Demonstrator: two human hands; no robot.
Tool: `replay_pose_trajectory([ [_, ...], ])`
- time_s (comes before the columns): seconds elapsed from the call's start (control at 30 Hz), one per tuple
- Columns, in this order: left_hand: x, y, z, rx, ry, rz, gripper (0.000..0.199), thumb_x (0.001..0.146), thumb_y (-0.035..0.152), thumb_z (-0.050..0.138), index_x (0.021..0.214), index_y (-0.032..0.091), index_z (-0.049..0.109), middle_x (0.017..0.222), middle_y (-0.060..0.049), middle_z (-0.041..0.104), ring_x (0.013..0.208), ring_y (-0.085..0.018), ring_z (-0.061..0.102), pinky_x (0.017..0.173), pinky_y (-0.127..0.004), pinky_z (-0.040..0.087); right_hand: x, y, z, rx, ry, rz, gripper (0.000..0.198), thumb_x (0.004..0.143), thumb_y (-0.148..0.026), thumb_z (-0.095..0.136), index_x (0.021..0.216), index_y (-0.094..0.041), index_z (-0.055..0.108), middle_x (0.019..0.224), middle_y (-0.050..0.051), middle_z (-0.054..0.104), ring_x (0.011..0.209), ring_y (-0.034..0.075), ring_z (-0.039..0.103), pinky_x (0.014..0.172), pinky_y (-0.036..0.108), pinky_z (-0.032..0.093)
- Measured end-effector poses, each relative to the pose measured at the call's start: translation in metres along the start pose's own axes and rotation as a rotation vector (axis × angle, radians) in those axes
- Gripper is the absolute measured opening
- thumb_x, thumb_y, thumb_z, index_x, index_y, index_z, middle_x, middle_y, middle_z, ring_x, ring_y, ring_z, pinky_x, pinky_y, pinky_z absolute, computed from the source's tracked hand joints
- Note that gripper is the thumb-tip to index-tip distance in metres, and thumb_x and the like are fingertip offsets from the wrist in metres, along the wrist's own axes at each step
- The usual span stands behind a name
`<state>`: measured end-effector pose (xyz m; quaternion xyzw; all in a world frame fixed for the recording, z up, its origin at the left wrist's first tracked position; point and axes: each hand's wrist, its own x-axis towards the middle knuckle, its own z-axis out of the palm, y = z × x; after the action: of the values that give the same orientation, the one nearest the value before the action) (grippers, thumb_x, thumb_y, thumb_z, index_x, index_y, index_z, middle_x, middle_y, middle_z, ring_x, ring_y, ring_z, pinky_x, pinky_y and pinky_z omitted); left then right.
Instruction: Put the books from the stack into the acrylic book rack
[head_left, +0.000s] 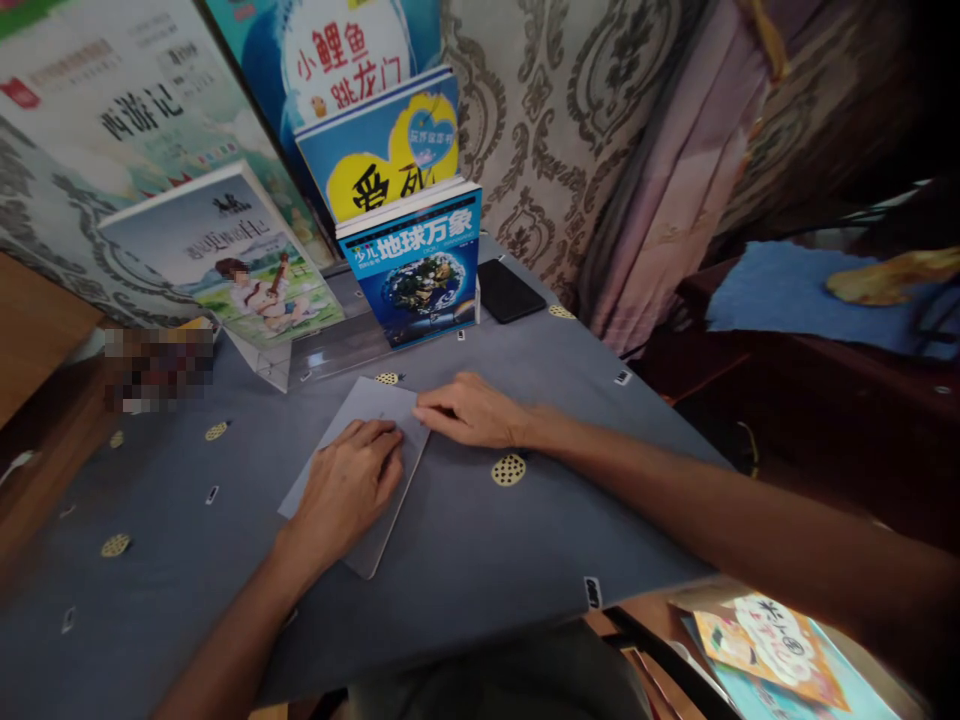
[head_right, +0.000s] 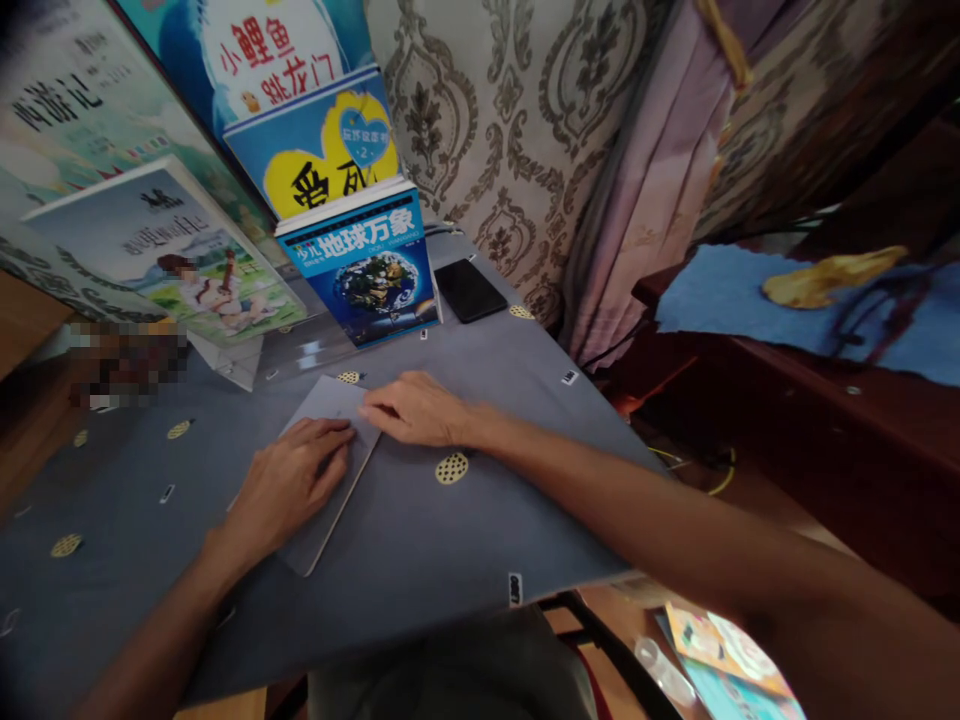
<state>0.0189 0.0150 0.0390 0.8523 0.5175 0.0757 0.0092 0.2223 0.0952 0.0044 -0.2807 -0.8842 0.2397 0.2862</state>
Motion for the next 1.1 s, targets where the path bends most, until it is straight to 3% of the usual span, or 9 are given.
replay_pose_trajectory([
  [0.07, -0.006, -0.008, -0.001, -0.019, -0.034, 0.002, 0.032, 0.097, 0.022, 0.046, 0.120, 0.023, 0.069, 0.125, -0.007, 0.069, 0.114, -0.025, 0.063, 0.095, -0.043, 0.055, 0.000, -0.001, 0.004, -0.097, -0.044, -0.032, 0.032, 0.099, -0.028, 0.047, 0.074, -0.019, 0.064, 0.062, 0.000, 0.061, 0.062, 0.016, 0.054, 0.063, 0.028, 0.037],
  [0.17, -0.018, -0.020, -0.003, -0.007, -0.064, -0.024, 0.036, 0.099, 0.031, 0.047, 0.132, 0.026, 0.062, 0.136, -0.009, 0.062, 0.123, -0.029, 0.057, 0.098, -0.050, 0.052, 0.001, 0.004, 0.011, -0.170, -0.007, -0.038, 0.029, 0.101, -0.031, 0.046, 0.100, -0.017, 0.071, 0.094, 0.010, 0.074, 0.093, 0.024, 0.065, 0.085, 0.037, 0.048],
  [0.27, -0.027, -0.029, -0.003, -0.011, -0.091, -0.042, 0.040, 0.101, 0.042, 0.045, 0.137, 0.029, 0.058, 0.145, -0.009, 0.056, 0.131, -0.030, 0.052, 0.103, -0.055, 0.048, 0.003, 0.012, 0.016, -0.210, -0.015, -0.008, 0.038, 0.102, -0.035, 0.046, 0.129, -0.017, 0.063, 0.133, 0.014, 0.066, 0.130, 0.030, 0.054, 0.108, 0.050, 0.041],
  [0.33, -0.032, -0.034, -0.003, -0.022, -0.126, -0.032, 0.044, 0.100, 0.048, 0.045, 0.139, 0.029, 0.055, 0.149, -0.010, 0.052, 0.136, -0.031, 0.048, 0.107, -0.056, 0.044, 0.004, 0.016, 0.019, -0.224, -0.049, 0.028, 0.044, 0.102, -0.038, 0.045, 0.140, -0.018, 0.056, 0.144, 0.013, 0.058, 0.141, 0.030, 0.044, 0.114, 0.053, 0.036],
  [0.47, -0.041, -0.040, -0.006, -0.060, -0.237, 0.066, 0.064, 0.092, 0.058, 0.057, 0.148, 0.031, 0.044, 0.159, -0.010, 0.039, 0.147, -0.033, 0.035, 0.114, -0.057, 0.037, 0.003, 0.019, 0.022, -0.260, -0.078, 0.089, 0.047, 0.103, -0.039, 0.042, 0.145, -0.019, 0.052, 0.153, 0.014, 0.049, 0.146, 0.031, 0.038, 0.117, 0.055, 0.032],
  [0.57, -0.049, -0.041, -0.011, -0.099, -0.305, 0.148, 0.071, 0.090, 0.054, 0.063, 0.152, 0.034, 0.037, 0.163, -0.008, 0.033, 0.151, -0.031, 0.028, 0.118, -0.055, 0.033, 0.003, 0.019, 0.023, -0.279, -0.089, 0.097, 0.049, 0.102, -0.038, 0.044, 0.146, -0.017, 0.050, 0.155, 0.014, 0.046, 0.147, 0.031, 0.036, 0.118, 0.057, 0.030],
  [0.67, -0.054, -0.038, -0.013, -0.109, -0.312, 0.184, 0.065, 0.093, 0.047, 0.061, 0.152, 0.033, 0.038, 0.162, -0.006, 0.036, 0.151, -0.029, 0.028, 0.119, -0.052, 0.033, 0.002, 0.020, 0.024, -0.270, -0.085, 0.090, 0.048, 0.102, -0.036, 0.045, 0.147, -0.019, 0.049, 0.155, 0.013, 0.046, 0.147, 0.031, 0.036, 0.117, 0.058, 0.030],
  [0.83, -0.058, -0.029, -0.016, -0.089, -0.293, 0.208, 0.047, 0.095, 0.038, 0.058, 0.140, 0.022, 0.054, 0.153, -0.010, 0.049, 0.146, -0.029, 0.039, 0.116, -0.049, 0.041, 0.001, 0.017, 0.022, -0.228, -0.062, 0.055, 0.044, 0.101, -0.033, 0.046, 0.141, -0.016, 0.055, 0.152, 0.014, 0.050, 0.143, 0.032, 0.041, 0.116, 0.057, 0.031],
  [1.1, -0.054, -0.032, -0.033, -0.200, -0.361, 0.184, 0.037, 0.099, 0.038, 0.051, 0.132, 0.026, 0.062, 0.146, -0.006, 0.057, 0.140, -0.028, 0.048, 0.111, -0.049, 0.047, 0.000, 0.013, 0.024, -0.217, -0.062, -0.094, 0.035, 0.101, -0.033, 0.048, 0.125, -0.017, 0.067, 0.142, 0.015, 0.060, 0.138, 0.031, 0.048, 0.112, 0.054, 0.033],
])
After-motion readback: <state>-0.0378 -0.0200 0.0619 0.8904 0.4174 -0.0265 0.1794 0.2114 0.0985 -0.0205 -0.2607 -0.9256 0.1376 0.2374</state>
